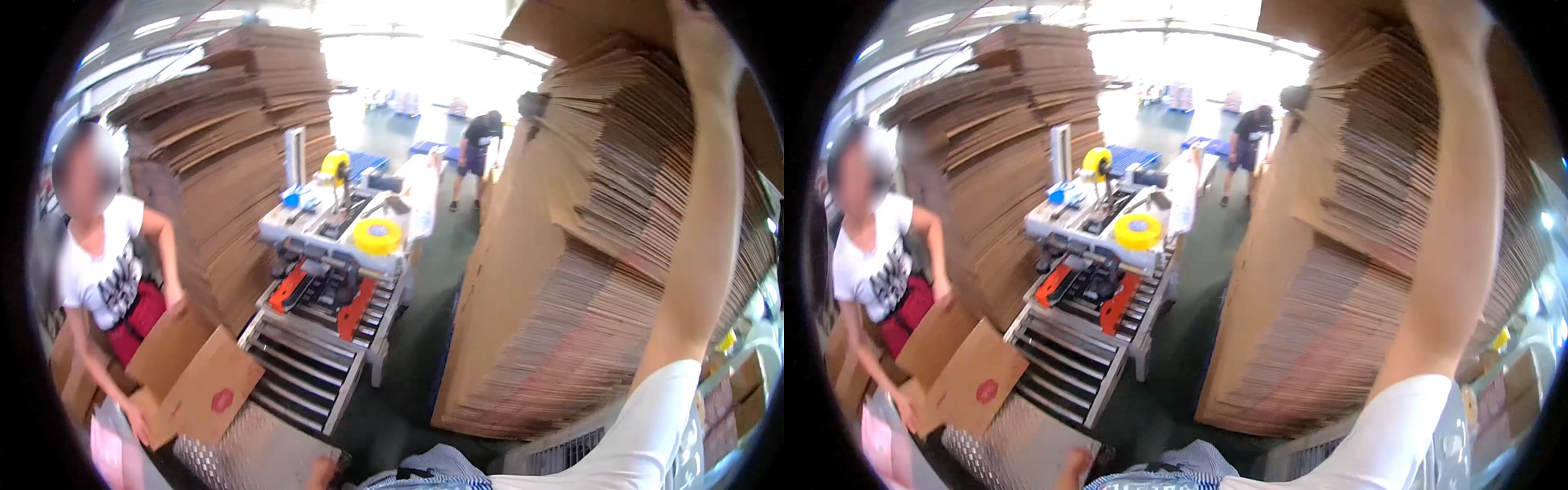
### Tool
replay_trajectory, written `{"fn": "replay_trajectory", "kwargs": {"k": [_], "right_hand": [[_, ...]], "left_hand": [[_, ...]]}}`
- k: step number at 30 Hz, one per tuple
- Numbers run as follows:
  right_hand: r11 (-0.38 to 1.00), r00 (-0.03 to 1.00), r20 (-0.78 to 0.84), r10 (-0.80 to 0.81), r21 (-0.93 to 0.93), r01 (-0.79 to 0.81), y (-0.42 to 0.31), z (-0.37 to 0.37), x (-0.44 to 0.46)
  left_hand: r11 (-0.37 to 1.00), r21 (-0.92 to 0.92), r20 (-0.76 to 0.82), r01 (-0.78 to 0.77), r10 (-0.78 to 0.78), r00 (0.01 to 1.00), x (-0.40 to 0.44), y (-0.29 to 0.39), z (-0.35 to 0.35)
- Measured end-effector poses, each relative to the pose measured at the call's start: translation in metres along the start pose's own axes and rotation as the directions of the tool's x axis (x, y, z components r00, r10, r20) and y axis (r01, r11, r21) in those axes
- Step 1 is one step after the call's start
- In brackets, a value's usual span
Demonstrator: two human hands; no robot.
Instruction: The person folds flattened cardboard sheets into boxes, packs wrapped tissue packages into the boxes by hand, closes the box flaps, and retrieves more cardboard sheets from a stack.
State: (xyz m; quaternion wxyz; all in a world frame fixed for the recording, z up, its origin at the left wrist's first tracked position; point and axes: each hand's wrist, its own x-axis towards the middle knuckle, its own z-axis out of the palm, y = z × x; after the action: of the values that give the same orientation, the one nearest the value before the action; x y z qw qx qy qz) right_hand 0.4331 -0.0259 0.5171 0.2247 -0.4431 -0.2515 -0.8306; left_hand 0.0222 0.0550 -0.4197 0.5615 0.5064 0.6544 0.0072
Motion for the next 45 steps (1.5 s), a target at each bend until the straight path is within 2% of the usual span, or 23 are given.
{"fn": "replay_trajectory", "kwargs": {"k": [3,5,7,9,12,14,15,16,17,18,19,21,22,23,25,27,32,34,35,37,38,40,45], "right_hand": [[0.974,0.999,0.022,0.044,0.223,-0.048,-0.013,-0.002,-0.01],[0.884,0.992,0.073,0.101,0.451,-0.123,-0.029,-0.003,-0.022],[0.66,0.963,0.203,0.175,0.702,-0.268,-0.049,0.0,-0.043],[0.26,0.886,0.413,0.211,0.85,-0.459,-0.078,0.003,-0.073],[-0.385,0.67,0.739,0.064,0.638,-0.667,-0.132,0.005,-0.131],[-0.613,0.478,0.866,-0.148,0.299,-0.731,-0.178,-0.003,-0.188],[-0.659,0.394,0.885,-0.25,0.143,-0.739,-0.205,-0.014,-0.219],[-0.672,0.327,0.884,-0.335,0.019,-0.74,-0.231,-0.029,-0.254],[-0.697,0.423,0.857,-0.295,0.11,-0.709,-0.263,-0.048,-0.305],[-0.702,0.359,0.855,-0.374,-0.008,-0.712,-0.294,-0.065,-0.344],[-0.475,0.452,0.815,-0.363,0.255,-0.842,-0.326,-0.069,-0.411],[-0.278,0.289,0.823,-0.49,0.166,-0.946,-0.361,-0.146,-0.436],[-0.234,0.365,0.826,-0.429,0.289,-0.928,-0.389,-0.176,-0.461],[0.059,0.562,0.713,-0.418,0.639,-0.767,-0.394,-0.215,-0.443],[-0.097,0.722,0.433,-0.539,0.82,-0.564,-0.416,-0.29,-0.413],[-0.233,0.719,0.266,-0.642,0.826,-0.513,-0.432,-0.356,-0.372],[-0.348,0.783,0.199,-0.589,0.812,-0.468,-0.46,-0.426,-0.34],[-0.336,0.757,0.208,-0.619,0.801,-0.495,-0.461,-0.429,-0.337],[-0.326,0.734,0.215,-0.644,0.792,-0.517,-0.459,-0.428,-0.334],[-0.357,0.731,0.154,-0.664,0.794,-0.491,-0.453,-0.422,-0.326],[-0.388,0.732,0.096,-0.675,0.798,-0.462,-0.45,-0.42,-0.325],[-0.384,0.674,0.074,-0.735,0.774,-0.503,-0.45,-0.418,-0.331],[-0.545,0.632,-0.179,-0.754,0.707,-0.451,-0.42,-0.398,-0.324]], "left_hand": [[0.824,-0.232,-0.396,-0.517,0.406,0.824,-0.067,0.112,-0.032],[0.739,-0.287,-0.459,-0.609,0.452,0.765,-0.092,0.171,-0.058],[0.398,-0.383,-0.603,-0.834,0.576,0.552,-0.121,0.22,-0.074],[0.652,0.206,-0.71,-0.73,0.612,0.348,-0.206,0.262,-0.107],[0.726,0.471,-0.822,-0.501,0.567,0.049,-0.273,0.262,-0.122],[0.596,0.374,-0.896,-0.711,0.431,-0.11,-0.267,0.211,-0.129],[0.632,0.369,-0.906,-0.681,0.406,-0.115,-0.284,0.182,-0.133],[0.797,0.445,-0.892,-0.409,0.436,-0.12,-0.304,0.152,-0.137],[0.878,0.469,-0.882,-0.094,0.46,-0.103,-0.32,0.133,-0.139],[0.895,0.442,-0.894,-0.061,0.435,-0.104,-0.329,0.119,-0.143],[0.879,0.477,-0.877,-0.002,0.476,-0.062,-0.337,0.105,-0.144],[0.84,0.529,-0.848,0.123,0.53,0.028,-0.348,0.081,-0.152],[0.827,0.546,-0.838,0.13,0.541,0.077,-0.346,0.071,-0.154],[0.82,0.552,-0.833,0.152,0.536,0.138,-0.34,0.065,-0.155],[0.808,0.561,-0.825,0.18,0.529,0.198,-0.33,0.061,-0.164],[0.822,0.554,-0.83,0.131,0.531,0.174,-0.325,0.058,-0.18],[0.853,0.521,-0.814,0.045,0.48,0.326,-0.326,0.059,-0.219],[0.871,0.482,-0.763,0.095,0.363,0.534,-0.327,0.061,-0.229],[0.875,0.475,-0.76,0.094,0.354,0.544,-0.322,0.059,-0.23],[0.765,0.604,-0.791,0.223,0.544,0.279,-0.313,0.054,-0.234],[0.765,0.605,-0.789,0.221,0.541,0.29,-0.313,0.053,-0.242],[0.856,0.469,-0.736,0.218,0.243,0.632,-0.31,0.055,-0.261],[0.856,0.419,-0.693,0.304,0.084,0.716,-0.329,0.036,-0.295]]}}
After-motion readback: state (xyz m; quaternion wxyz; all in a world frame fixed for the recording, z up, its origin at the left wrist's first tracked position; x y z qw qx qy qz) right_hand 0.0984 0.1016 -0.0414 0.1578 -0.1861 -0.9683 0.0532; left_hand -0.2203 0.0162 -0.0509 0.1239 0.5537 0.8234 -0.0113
